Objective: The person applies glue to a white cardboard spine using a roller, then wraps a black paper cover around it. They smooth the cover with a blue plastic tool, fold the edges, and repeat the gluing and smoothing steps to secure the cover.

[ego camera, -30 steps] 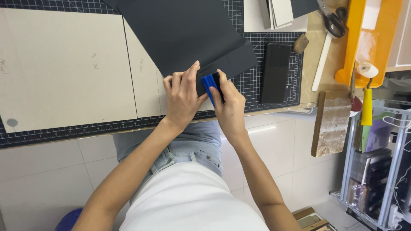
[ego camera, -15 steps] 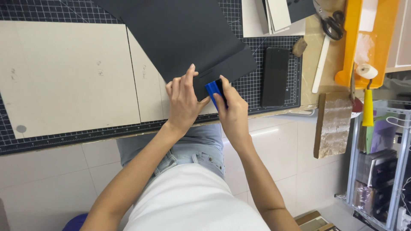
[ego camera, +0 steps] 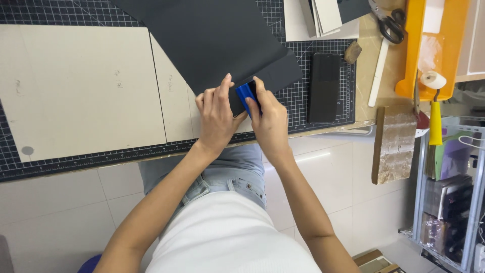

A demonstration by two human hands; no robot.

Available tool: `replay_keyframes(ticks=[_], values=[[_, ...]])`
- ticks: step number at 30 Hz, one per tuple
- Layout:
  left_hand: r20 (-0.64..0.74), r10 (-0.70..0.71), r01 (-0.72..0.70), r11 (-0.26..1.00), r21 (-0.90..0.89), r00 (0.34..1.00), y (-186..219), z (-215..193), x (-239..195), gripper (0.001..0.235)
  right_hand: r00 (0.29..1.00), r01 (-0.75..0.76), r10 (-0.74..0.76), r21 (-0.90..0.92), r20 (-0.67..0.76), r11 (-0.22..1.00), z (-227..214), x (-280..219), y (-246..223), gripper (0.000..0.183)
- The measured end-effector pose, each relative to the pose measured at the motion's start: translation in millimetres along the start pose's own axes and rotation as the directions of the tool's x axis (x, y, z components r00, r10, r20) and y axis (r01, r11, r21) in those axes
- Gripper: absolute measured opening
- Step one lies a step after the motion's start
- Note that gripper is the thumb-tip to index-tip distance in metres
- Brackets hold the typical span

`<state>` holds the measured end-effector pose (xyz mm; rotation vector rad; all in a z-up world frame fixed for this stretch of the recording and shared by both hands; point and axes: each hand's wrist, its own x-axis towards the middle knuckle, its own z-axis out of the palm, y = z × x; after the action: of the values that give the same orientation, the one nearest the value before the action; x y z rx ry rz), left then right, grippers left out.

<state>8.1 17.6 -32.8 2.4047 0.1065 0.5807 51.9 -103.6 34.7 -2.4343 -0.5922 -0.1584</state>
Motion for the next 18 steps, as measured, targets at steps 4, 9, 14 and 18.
replay_keyframes(ticks=[4, 9, 14, 18], values=[[0.143, -0.049, 0.053, 0.998, -0.03, 0.988, 0.9, -22.3, -1.6, 0.117, 0.998, -0.022, 0.007, -0.219, -0.066, 0.975, -1.2, 7.5, 24.8, 0.05], [0.099, -0.104, 0.11, 0.992, -0.058, 0.99, -29.1, -0.8, -26.3, 0.113, 0.984, 0.005, -0.087, -0.467, -0.155, 0.884, 49.7, 0.1, -25.4, 0.056], [0.006, -0.083, 0.083, 0.997, -0.004, 0.997, -17.3, -13.6, -23.5, 0.114, 0.977, 0.019, -0.148, -0.632, -0.153, 0.775, 35.7, 25.3, 28.5, 0.064], [-0.041, -0.092, 0.093, 0.995, 0.023, 0.995, -13.7, -15.3, -23.1, 0.11, 0.956, -0.258, 0.087, -0.661, -0.281, 0.705, 26.6, 46.8, 75.5, 0.055]])
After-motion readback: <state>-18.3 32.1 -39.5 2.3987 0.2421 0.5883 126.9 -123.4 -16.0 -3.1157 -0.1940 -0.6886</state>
